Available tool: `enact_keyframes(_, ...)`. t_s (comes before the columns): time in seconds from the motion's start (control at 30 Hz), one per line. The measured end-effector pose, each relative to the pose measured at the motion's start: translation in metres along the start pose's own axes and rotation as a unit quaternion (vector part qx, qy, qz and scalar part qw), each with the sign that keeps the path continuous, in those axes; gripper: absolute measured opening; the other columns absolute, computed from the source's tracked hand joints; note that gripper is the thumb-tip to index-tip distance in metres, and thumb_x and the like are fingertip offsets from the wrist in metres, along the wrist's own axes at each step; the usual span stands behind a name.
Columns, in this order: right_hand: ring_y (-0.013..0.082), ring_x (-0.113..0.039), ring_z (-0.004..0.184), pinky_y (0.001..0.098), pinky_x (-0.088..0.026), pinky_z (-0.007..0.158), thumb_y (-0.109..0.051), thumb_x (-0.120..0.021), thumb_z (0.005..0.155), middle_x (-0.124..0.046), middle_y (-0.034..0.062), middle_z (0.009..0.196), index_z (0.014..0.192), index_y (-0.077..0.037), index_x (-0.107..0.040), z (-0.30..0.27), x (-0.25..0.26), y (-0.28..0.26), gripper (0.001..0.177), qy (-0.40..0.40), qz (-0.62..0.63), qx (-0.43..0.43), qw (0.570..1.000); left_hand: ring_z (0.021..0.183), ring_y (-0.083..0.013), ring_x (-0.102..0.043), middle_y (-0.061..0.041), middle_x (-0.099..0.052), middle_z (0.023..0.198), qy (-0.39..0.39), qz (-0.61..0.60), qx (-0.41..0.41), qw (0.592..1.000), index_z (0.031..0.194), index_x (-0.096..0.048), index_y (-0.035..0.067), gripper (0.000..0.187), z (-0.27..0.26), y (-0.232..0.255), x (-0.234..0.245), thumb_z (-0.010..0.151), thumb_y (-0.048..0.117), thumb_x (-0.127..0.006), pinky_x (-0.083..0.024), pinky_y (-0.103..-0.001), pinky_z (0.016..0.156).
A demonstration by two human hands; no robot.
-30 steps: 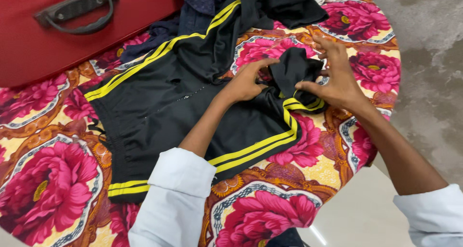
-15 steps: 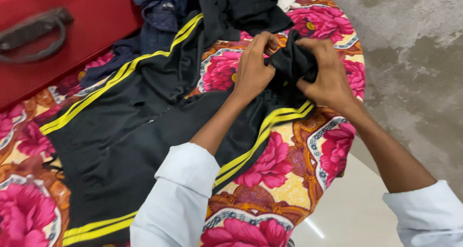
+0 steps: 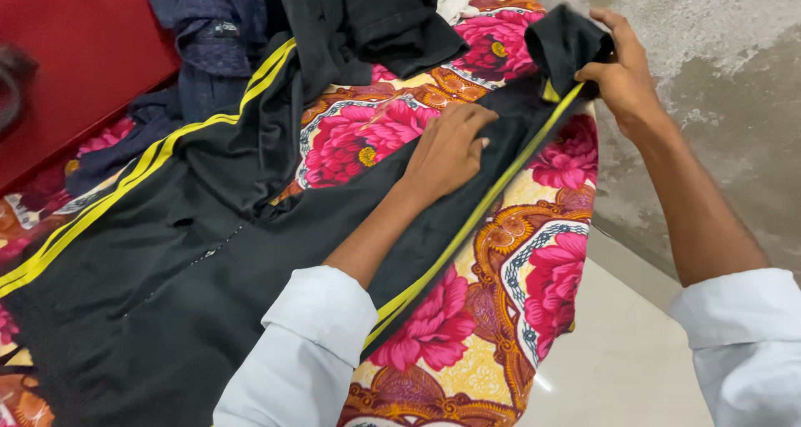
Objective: The person folds a pair of black athletic shorts with yellow stripes on a floral-patterned table. They smooth the fabric, fold the legs together, and then fold the garment into a compact rectangle. The folded shorts are placed into an open red suitcase. The person then picks up a blue and white patterned shirt to begin folding it.
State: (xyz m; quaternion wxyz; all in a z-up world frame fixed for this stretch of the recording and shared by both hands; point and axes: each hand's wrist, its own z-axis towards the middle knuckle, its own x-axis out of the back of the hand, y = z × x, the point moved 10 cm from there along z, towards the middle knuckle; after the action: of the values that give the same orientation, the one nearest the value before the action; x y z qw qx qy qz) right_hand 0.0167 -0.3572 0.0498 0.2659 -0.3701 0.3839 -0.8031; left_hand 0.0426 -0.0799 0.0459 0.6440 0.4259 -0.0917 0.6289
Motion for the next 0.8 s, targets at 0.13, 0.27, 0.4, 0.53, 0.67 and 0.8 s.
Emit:
enact_keyframes(0.13, 0.0302, -0.058, 0.129, 0.0381, -0.048, 0.104, -0.004, -0.073, 0.081, -0.057, 0.0174, 0.145, 0.158, -0.017, -0.043, -0.001, 0.015, 0.039, 0.083, 0.033, -0.086, -0.048, 0.995, 0.138, -0.0337, -0.048, -0.013, -0.055, 0.147, -0.05, 0.045, -0.021, 0.997, 0.136, -0.062, 0.014, 0.045, -0.001, 0.006, -0.031, 0.091, 0.019, -0.066, -0.036, -0.051, 0.114)
enact_keyframes(0.27, 0.036, -0.052, 0.137, 0.0419, -0.042, 0.114, -0.024, -0.084, 0.087, -0.05, 0.0248, 0.151, 0.157, -0.015, -0.042, -0.009, 0.006, 0.015, 0.083, -0.001, -0.131, 0.028, 0.991, 0.145, -0.036, -0.041, -0.013, -0.045, 0.157, -0.119, 0.031, 0.009, 0.992, 0.147, -0.053, 0.019, 0.049, 0.008, 0.007, -0.066, 0.101, 0.035, -0.06, -0.029, -0.054, 0.119)
enact_keyframes(0.4, 0.0443, -0.041, 0.14, 0.0458, -0.035, 0.114, -0.027, -0.092, 0.061, -0.044, 0.0306, 0.152, 0.146, -0.02, -0.058, -0.016, -0.021, -0.021, 0.092, -0.143, -0.271, 0.167, 0.937, 0.144, -0.0421, -0.037, -0.014, -0.038, 0.161, -0.155, 0.041, 0.036, 0.986, 0.151, -0.046, 0.02, 0.056, 0.029, 0.005, -0.097, 0.099, 0.035, -0.059, -0.025, -0.062, 0.115)
enact_keyframes(0.53, 0.036, -0.06, 0.123, 0.0412, -0.047, 0.105, -0.019, -0.083, 0.072, -0.062, 0.0193, 0.136, 0.132, -0.021, -0.068, -0.004, -0.003, 0.007, 0.062, -0.102, -0.232, 0.13, 0.958, 0.145, -0.0433, -0.038, -0.01, -0.036, 0.164, -0.142, 0.035, 0.053, 0.988, 0.155, -0.041, 0.022, 0.062, 0.05, 0.003, -0.113, 0.097, 0.034, -0.061, -0.026, -0.063, 0.117)
enact_keyframes(0.67, 0.0197, -0.068, 0.098, 0.0397, -0.057, 0.08, -0.021, -0.066, 0.094, -0.072, 0.0097, 0.116, 0.12, -0.016, -0.069, 0.028, 0.039, 0.071, 0.027, 0.053, 0.008, -0.056, 0.997, 0.144, -0.0468, -0.035, -0.012, -0.03, 0.167, -0.12, 0.02, 0.051, 0.991, 0.157, -0.036, 0.02, 0.069, 0.063, 0.01, -0.117, 0.095, 0.032, -0.064, -0.025, -0.066, 0.116)
enact_keyframes(0.8, 0.0245, -0.07, 0.092, 0.0426, -0.063, 0.077, -0.039, -0.054, 0.106, -0.07, 0.0111, 0.109, 0.122, -0.016, -0.055, 0.047, 0.062, 0.132, 0.027, 0.133, 0.349, -0.205, 0.905, 0.15, -0.0437, -0.033, -0.012, -0.031, 0.166, -0.077, 0.038, 0.026, 0.996, 0.159, -0.037, 0.019, 0.072, 0.076, 0.013, -0.111, 0.095, 0.039, -0.062, -0.023, -0.07, 0.116)
